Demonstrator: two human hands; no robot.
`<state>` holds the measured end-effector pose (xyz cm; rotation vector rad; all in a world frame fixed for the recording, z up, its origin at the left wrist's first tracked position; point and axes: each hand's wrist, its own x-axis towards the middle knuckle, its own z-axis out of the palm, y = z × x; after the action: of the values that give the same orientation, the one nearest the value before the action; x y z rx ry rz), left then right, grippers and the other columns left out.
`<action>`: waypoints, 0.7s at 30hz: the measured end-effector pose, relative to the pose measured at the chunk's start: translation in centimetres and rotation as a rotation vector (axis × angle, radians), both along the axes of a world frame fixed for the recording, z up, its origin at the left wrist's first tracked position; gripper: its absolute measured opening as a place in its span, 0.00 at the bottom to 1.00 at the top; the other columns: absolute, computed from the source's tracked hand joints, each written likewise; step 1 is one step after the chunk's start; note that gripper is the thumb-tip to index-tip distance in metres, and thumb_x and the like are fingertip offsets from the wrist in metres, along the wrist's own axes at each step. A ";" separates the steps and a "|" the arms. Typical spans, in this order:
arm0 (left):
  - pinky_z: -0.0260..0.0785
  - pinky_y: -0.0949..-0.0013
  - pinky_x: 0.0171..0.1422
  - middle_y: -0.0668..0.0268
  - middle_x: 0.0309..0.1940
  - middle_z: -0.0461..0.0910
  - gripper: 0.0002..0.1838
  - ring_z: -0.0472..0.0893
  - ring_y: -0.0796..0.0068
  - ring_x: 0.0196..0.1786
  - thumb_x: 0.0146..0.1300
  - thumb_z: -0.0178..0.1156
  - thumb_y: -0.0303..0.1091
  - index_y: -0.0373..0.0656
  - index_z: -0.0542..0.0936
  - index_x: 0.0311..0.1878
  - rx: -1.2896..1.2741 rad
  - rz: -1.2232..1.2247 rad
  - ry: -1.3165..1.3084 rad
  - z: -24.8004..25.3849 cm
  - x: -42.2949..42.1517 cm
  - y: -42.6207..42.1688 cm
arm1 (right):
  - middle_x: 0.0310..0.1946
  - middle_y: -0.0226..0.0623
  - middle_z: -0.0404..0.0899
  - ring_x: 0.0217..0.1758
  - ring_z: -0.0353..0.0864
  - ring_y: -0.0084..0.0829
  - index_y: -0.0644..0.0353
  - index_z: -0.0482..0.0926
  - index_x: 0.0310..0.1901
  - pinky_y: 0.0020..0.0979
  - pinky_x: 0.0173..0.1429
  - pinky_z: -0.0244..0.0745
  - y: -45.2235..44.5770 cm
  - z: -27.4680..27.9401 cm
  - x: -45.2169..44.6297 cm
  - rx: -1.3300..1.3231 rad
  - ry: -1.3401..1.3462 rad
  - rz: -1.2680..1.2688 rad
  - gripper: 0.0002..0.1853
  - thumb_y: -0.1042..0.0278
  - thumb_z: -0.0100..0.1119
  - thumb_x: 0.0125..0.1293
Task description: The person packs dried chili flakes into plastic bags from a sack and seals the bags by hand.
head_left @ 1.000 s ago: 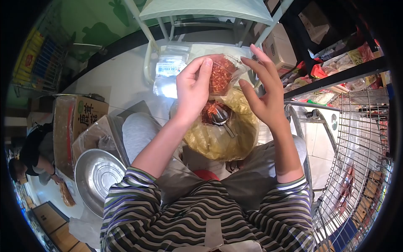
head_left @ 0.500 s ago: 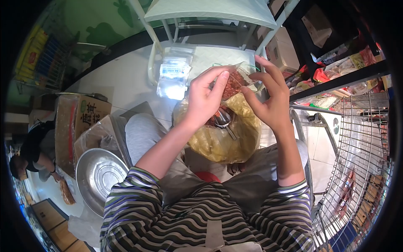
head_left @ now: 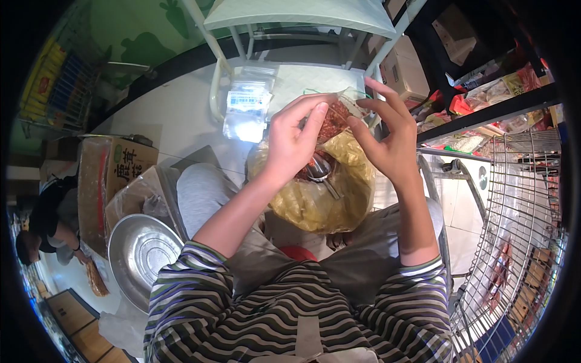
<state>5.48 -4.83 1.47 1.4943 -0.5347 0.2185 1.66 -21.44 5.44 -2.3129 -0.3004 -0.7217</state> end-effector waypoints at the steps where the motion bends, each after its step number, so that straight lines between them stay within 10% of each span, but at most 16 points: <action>1: 0.71 0.74 0.48 0.58 0.40 0.81 0.09 0.80 0.74 0.43 0.66 0.53 0.25 0.32 0.79 0.45 0.000 0.005 -0.011 0.0 0.0 0.0 | 0.51 0.49 0.76 0.51 0.78 0.44 0.66 0.81 0.32 0.36 0.54 0.72 0.0 -0.1 0.0 -0.015 0.016 -0.001 0.14 0.63 0.70 0.48; 21: 0.71 0.75 0.50 0.63 0.41 0.82 0.13 0.79 0.80 0.44 0.71 0.48 0.30 0.33 0.79 0.48 -0.077 -0.200 0.254 0.2 -0.4 0.4 | 0.60 0.49 0.69 0.62 0.70 0.48 0.64 0.81 0.40 0.40 0.64 0.64 0.0 0.4 -0.1 -0.003 0.032 0.207 0.16 0.65 0.68 0.49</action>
<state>5.10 -4.38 1.71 1.3593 -0.4614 -0.1058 1.54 -21.39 5.83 -2.2529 -0.5175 -0.5802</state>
